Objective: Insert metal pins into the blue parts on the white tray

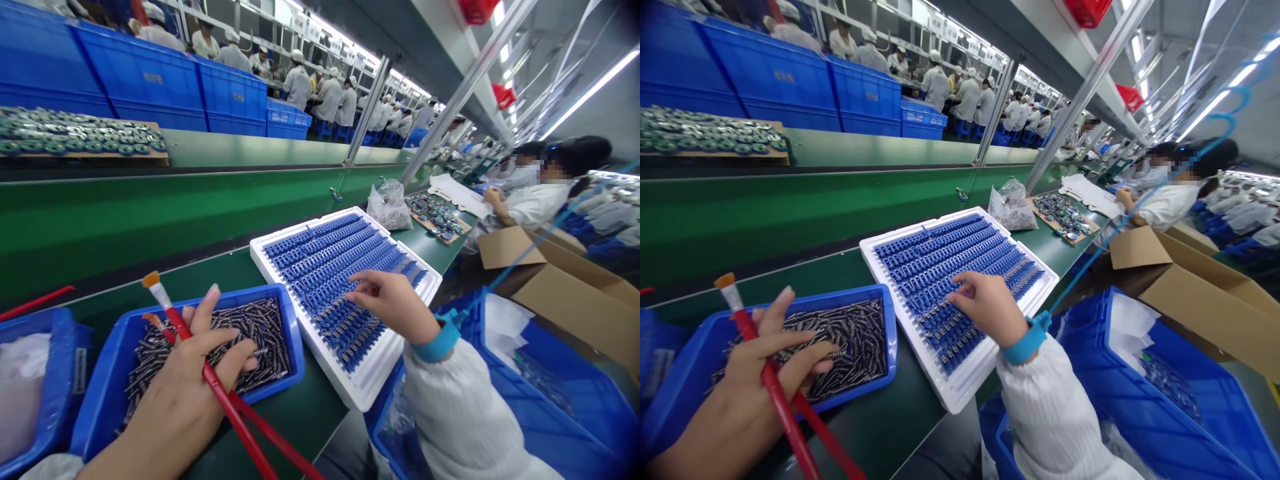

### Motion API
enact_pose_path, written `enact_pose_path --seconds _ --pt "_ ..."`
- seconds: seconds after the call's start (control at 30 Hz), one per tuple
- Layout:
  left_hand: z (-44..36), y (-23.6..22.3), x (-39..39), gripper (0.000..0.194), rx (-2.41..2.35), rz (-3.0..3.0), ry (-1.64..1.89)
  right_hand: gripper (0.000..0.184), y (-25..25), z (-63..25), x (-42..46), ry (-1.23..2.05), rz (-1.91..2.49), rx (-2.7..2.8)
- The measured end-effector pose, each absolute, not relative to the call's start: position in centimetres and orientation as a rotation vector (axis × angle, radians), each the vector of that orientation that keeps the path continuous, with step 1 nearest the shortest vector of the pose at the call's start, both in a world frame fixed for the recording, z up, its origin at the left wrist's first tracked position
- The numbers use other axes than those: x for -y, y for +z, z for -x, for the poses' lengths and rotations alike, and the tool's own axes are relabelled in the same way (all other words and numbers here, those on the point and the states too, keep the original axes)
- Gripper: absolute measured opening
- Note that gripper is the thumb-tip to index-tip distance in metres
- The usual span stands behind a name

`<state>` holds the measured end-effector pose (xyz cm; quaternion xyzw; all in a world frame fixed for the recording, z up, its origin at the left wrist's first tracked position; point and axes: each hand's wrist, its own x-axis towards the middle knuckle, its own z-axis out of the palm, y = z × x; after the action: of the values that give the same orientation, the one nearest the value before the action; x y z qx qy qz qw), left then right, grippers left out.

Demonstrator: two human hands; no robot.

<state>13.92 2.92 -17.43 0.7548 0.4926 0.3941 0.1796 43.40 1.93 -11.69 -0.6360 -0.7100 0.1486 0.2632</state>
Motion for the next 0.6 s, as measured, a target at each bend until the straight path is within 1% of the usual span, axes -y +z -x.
enact_pose_path --seconds 0.07,0.13,0.17,0.2,0.27,0.3,0.43,0.53,0.6 --pt "-13.7 -17.3 -2.9 0.025 -1.437 -2.255 1.095 0.04 -11.2 -40.2 -0.7 0.496 1.517 1.988" --pt "-13.5 -17.1 -2.8 0.026 -1.407 -2.381 1.091 0.052 -11.0 -36.9 0.2 0.604 1.157 2.042" --pt "-13.4 -16.9 -2.7 0.025 -1.375 -2.416 1.093 0.049 -11.1 -35.4 0.5 0.615 1.083 2.049" --pt "-13.3 -16.7 -2.7 0.023 -1.344 -2.433 1.095 0.042 -11.1 -34.2 0.7 0.623 1.022 2.039" --pt "-13.3 -16.2 -2.6 0.021 -1.333 -2.417 1.116 0.021 -11.2 -32.7 0.8 0.615 0.97 2.0" --pt "-13.3 -16.1 -2.5 0.02 -1.324 -2.416 1.12 0.014 -11.1 -32.3 0.9 0.61 0.944 1.973" --pt "-13.4 -16.2 -2.6 0.019 -1.209 -2.52 1.136 0.026 -10.5 -32.1 1.1 0.585 0.868 1.946" --pt "-13.3 -17.1 -2.7 0.023 -1.152 -2.567 1.231 0.021 -10.0 -33.6 1.4 0.536 0.932 1.941" --pt "-13.2 -17.6 -2.7 0.027 -1.129 -2.58 1.276 0.018 -10.3 -35.9 1.2 0.447 1.06 1.941"
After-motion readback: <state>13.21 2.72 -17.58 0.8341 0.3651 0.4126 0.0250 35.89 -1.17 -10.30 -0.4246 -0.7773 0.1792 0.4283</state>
